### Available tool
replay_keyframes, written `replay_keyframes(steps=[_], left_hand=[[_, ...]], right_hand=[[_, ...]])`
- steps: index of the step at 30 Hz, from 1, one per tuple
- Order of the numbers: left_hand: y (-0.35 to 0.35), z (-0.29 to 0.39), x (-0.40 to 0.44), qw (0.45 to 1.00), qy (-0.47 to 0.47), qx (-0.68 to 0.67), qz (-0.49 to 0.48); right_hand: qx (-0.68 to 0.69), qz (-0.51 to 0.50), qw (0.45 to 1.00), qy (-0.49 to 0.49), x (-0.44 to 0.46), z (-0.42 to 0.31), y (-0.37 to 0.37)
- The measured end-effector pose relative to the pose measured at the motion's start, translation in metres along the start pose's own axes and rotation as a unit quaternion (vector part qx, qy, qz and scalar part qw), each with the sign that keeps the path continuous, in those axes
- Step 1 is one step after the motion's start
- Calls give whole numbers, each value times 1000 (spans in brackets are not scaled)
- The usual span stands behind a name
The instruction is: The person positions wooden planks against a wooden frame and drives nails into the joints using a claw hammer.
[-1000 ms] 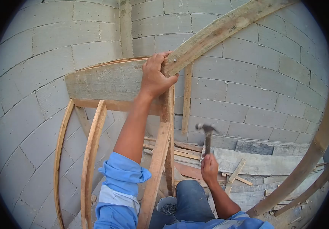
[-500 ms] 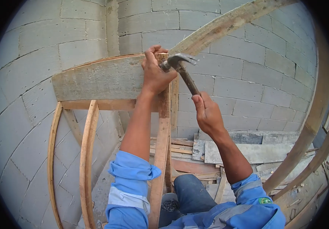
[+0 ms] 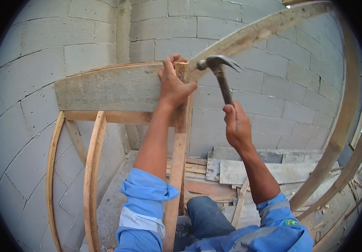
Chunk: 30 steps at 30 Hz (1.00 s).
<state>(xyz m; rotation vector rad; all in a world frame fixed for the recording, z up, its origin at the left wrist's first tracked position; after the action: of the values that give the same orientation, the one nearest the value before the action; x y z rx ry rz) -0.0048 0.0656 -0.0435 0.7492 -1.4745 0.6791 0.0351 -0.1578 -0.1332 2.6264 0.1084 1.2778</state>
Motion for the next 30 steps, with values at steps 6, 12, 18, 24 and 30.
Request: replay_keyframes(steps=[6, 12, 18, 24, 30], left_hand=[[0, -3, 2, 1000, -7, -3, 4], [-1, -1, 0, 999, -24, -16, 16], [2, -1, 1, 1000, -22, 7, 12], [4, -3, 2, 999, -24, -12, 25], [2, 1, 4, 999, -30, 17, 15]], right_hand=[[334, 114, 924, 145, -17, -40, 42], [8, 4, 1000, 20, 0, 0, 2], [297, 123, 937, 136, -7, -25, 36], [21, -21, 999, 21, 12, -20, 5], [209, 146, 948, 191, -14, -24, 30]])
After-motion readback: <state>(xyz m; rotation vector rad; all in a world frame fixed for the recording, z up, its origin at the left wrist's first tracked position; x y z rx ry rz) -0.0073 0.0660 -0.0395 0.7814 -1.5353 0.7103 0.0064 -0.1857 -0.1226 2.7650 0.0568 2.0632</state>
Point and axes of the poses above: each hand's wrist, its own x-axis towards the middle knuckle, its own y-axis out of the back of the hand, z = x × y, the point moved 9 cm from there along x, towards the middle knuckle, and after that the axes turned 14 degrees about -y, right-handed, at the moved point
